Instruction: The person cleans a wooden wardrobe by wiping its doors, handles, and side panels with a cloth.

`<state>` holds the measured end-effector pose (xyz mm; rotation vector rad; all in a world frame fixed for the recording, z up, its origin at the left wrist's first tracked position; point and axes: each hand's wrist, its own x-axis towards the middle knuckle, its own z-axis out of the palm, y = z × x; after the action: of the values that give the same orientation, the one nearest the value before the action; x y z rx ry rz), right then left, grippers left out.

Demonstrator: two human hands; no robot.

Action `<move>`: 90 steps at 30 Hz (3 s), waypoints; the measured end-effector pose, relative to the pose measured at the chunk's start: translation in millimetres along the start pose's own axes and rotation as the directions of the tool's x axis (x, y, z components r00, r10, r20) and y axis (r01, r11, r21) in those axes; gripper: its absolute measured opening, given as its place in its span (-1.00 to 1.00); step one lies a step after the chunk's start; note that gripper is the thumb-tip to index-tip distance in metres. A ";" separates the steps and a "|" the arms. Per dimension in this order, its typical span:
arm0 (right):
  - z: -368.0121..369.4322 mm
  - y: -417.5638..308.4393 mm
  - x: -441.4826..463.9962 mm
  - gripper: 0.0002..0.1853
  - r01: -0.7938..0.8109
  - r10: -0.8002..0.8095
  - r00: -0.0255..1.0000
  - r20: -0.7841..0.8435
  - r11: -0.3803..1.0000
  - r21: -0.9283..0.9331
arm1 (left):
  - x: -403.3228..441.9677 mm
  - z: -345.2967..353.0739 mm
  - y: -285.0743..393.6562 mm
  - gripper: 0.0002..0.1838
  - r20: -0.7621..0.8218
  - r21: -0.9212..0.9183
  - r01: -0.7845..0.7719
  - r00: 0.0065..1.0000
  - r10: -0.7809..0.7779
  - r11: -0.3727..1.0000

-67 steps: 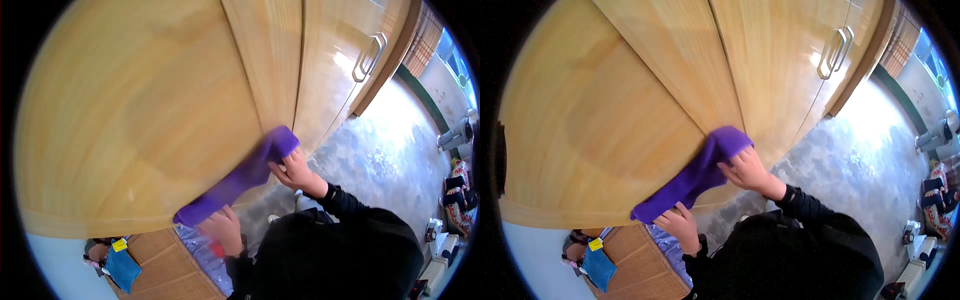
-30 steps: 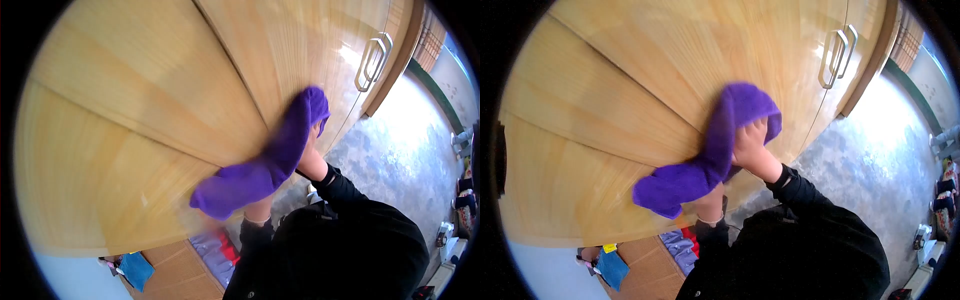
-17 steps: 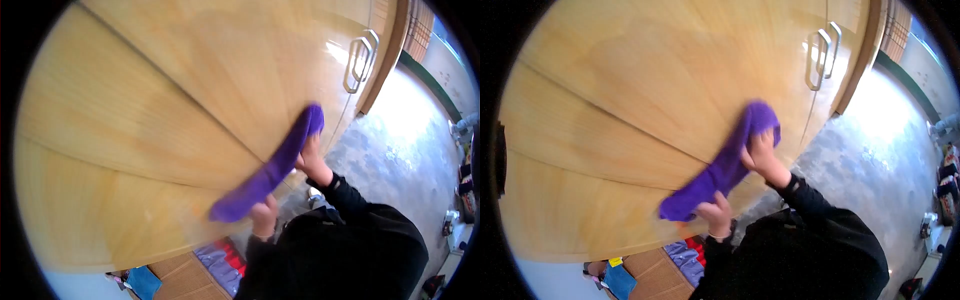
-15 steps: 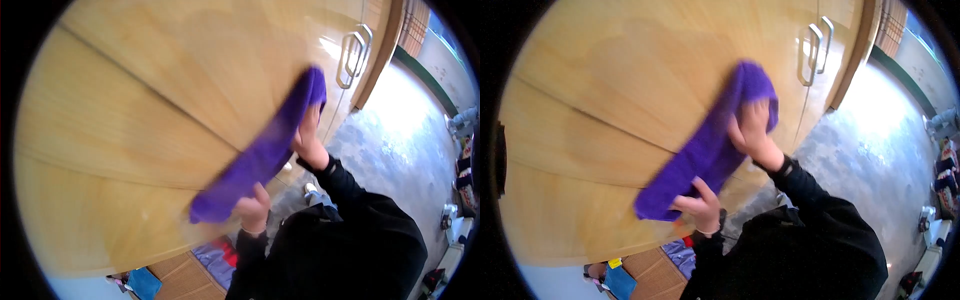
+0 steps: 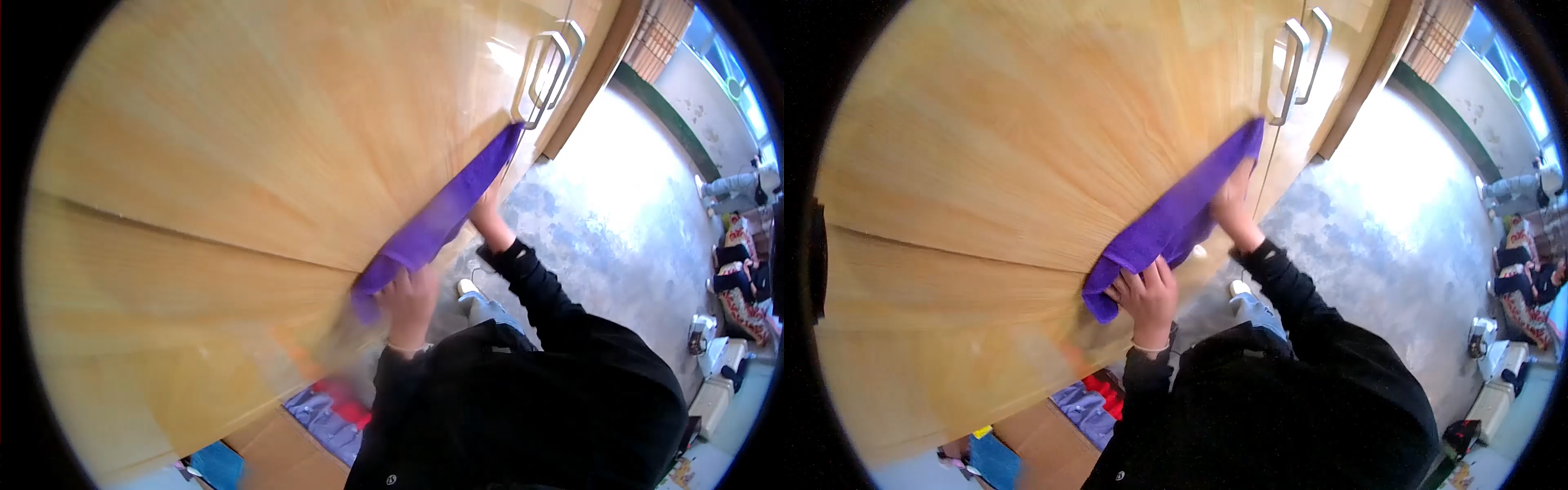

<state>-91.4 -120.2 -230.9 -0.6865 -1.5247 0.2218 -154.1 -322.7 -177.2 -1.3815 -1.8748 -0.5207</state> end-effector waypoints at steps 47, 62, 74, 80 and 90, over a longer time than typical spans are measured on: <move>-34.8 -328.3 -174.5 -0.67 0.206 -0.368 0.431 0.824 0.929 0.307 | -189.1 -167.6 -238.3 -0.64 -0.107 -0.260 0.686 0.679 -0.726 0.680; -44.4 -323.9 -192.1 -0.57 0.043 -0.208 0.516 0.831 0.975 0.217 | -258.8 -161.6 -264.8 -0.70 0.308 -0.272 0.744 0.669 -0.677 0.611; 11.5 -454.6 -163.6 -0.47 -0.045 -0.087 0.875 0.477 0.965 0.258 | -186.1 -218.9 -359.4 -0.64 0.082 -0.789 0.268 0.938 -0.337 0.554; 43.7 -521.6 -134.2 -0.55 0.151 -0.259 0.930 0.263 0.917 0.368 | -129.2 -203.4 -373.1 -0.66 0.118 -0.867 0.177 0.981 -0.154 0.466; 103.3 -447.1 -236.6 -0.67 0.539 -0.543 0.732 0.411 0.831 0.138 | -232.3 -95.1 -346.4 -0.66 0.264 -0.846 0.416 0.870 -0.417 0.334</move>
<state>-331.7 -576.0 -199.2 -0.1487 -2.0904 -0.0753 -413.2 -653.7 -256.8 -1.4216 -2.0116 -2.0420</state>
